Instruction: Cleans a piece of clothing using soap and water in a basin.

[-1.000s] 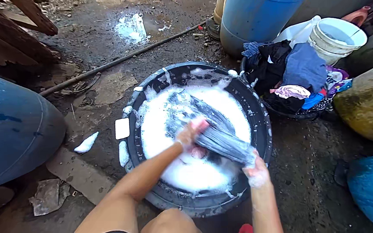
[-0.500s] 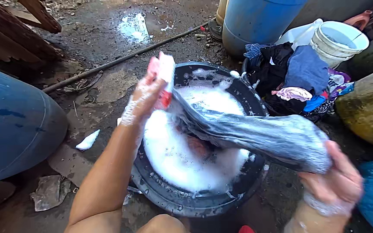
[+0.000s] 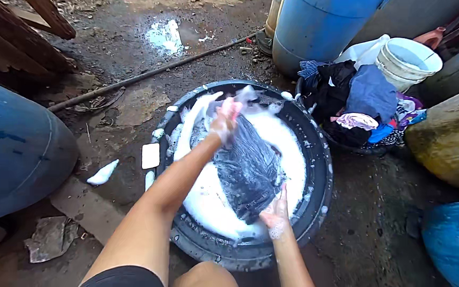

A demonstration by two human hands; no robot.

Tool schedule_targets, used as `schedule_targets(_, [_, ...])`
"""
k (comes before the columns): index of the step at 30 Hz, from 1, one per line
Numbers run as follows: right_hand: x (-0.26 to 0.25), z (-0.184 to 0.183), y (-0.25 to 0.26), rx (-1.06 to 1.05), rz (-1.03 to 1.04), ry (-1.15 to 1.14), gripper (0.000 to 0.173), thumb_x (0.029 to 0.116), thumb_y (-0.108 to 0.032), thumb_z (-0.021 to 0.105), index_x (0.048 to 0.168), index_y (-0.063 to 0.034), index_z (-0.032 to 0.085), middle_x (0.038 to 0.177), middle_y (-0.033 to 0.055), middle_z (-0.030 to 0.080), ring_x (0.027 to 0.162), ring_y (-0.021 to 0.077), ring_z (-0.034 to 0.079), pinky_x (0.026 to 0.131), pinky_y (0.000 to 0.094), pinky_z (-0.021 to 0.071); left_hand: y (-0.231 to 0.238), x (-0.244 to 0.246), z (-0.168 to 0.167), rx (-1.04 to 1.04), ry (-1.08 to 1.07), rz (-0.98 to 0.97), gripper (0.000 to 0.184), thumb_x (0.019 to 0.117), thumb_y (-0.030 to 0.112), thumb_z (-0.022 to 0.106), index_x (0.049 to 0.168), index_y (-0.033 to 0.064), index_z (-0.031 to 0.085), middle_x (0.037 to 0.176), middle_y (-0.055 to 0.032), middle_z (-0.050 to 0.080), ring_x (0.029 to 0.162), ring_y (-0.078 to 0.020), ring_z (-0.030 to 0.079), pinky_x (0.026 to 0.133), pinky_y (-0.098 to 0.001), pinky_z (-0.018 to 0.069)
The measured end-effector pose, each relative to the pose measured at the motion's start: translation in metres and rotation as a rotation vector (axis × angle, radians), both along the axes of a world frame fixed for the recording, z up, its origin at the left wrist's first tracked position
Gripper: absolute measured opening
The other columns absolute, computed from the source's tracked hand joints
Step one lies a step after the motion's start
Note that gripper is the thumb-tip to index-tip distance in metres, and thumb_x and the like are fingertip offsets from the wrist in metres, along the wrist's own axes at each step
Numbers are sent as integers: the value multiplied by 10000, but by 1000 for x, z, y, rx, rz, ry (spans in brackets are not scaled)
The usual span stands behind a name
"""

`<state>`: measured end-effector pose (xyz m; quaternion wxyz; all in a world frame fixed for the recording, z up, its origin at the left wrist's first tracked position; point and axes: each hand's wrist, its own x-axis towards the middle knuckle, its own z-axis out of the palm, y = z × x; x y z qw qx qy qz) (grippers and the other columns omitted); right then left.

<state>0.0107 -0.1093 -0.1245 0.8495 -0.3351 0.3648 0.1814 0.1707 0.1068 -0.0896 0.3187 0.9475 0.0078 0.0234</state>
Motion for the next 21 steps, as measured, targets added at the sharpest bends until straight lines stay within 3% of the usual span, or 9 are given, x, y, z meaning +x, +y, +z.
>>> schedule_targets(2, [2, -12, 3, -204, -43, -6, 510, 1109, -424, 339, 1484, -88, 418, 1412, 125, 552, 1267, 219, 557, 1048, 442, 478, -53, -60, -39, 65, -48, -235, 668, 958, 215, 662, 1577, 162, 416, 1618, -232, 361, 1463, -458, 382, 1144, -636, 369])
schedule_targets(5, [4, -20, 3, -414, -161, 108, 441, 1124, -325, 335, 1413, -6, 430, 1292, 186, 548, 1138, 255, 563, 954, 443, 484, -86, -131, -47, 114, 253, -580, 607, 1005, 244, 587, 1583, 205, 404, 1580, -310, 355, 1428, -514, 391, 1050, -678, 413])
schedule_targets(9, [-7, -18, -4, -373, -167, 216, 524, 1122, -395, 317, 1488, -24, 373, 1483, 198, 454, 1325, 290, 488, 1059, 493, 438, -9, -66, -63, 230, 346, -227, 573, 1022, 209, 601, 1543, 52, 421, 1572, -315, 357, 1398, -509, 432, 1079, -663, 408])
schedule_targets(11, [-11, -17, 0, -398, -176, 256, 548, 1119, -410, 328, 1494, -12, 372, 1519, 213, 415, 1373, 311, 443, 1092, 513, 402, -6, -55, -74, 262, 280, -52, 599, 981, 197, 653, 1534, 91, 451, 1579, -308, 344, 1388, -520, 427, 1047, -677, 429])
schedule_targets(13, [-10, -19, -1, -426, -166, 258, 574, 1119, -427, 314, 1500, 0, 359, 1533, 232, 392, 1391, 333, 422, 1109, 535, 383, -44, -90, -81, 222, 149, -167, 632, 993, 196, 586, 1590, 156, 382, 1627, -221, 342, 1443, -437, 416, 1099, -619, 422])
schedule_targets(15, [-10, -24, -5, -439, -151, 236, 579, 1118, -444, 292, 1486, -6, 381, 1483, 232, 453, 1339, 331, 481, 1077, 532, 427, -87, -143, -67, 140, 212, -389, 612, 1010, 207, 570, 1585, 117, 385, 1598, -253, 380, 1452, -447, 408, 1118, -616, 399])
schedule_targets(17, [-13, -21, -9, -431, -149, 248, 556, 1121, -422, 294, 1475, -1, 376, 1446, 229, 468, 1289, 315, 505, 1043, 507, 443, -77, -151, -55, 135, 370, -474, 630, 1037, 225, 549, 1599, 56, 320, 1614, -294, 316, 1478, -479, 341, 1134, -643, 350])
schedule_targets(19, [-9, -14, -12, -388, -193, 280, 526, 1120, -388, 336, 1494, -19, 354, 1488, 206, 434, 1333, 298, 474, 1073, 486, 426, -23, -103, -62, 177, 347, -282, 593, 1046, 200, 532, 1583, 32, 344, 1617, -285, 325, 1491, -460, 334, 1178, -614, 306])
schedule_targets(21, [-8, -14, -14, -371, -221, 280, 521, 1117, -387, 352, 1496, -29, 361, 1506, 194, 427, 1352, 292, 465, 1084, 481, 422, 17, -57, -63, 278, 359, -37, 618, 1013, 205, 588, 1581, 89, 373, 1611, -312, 295, 1470, -495, 336, 1134, -644, 354])
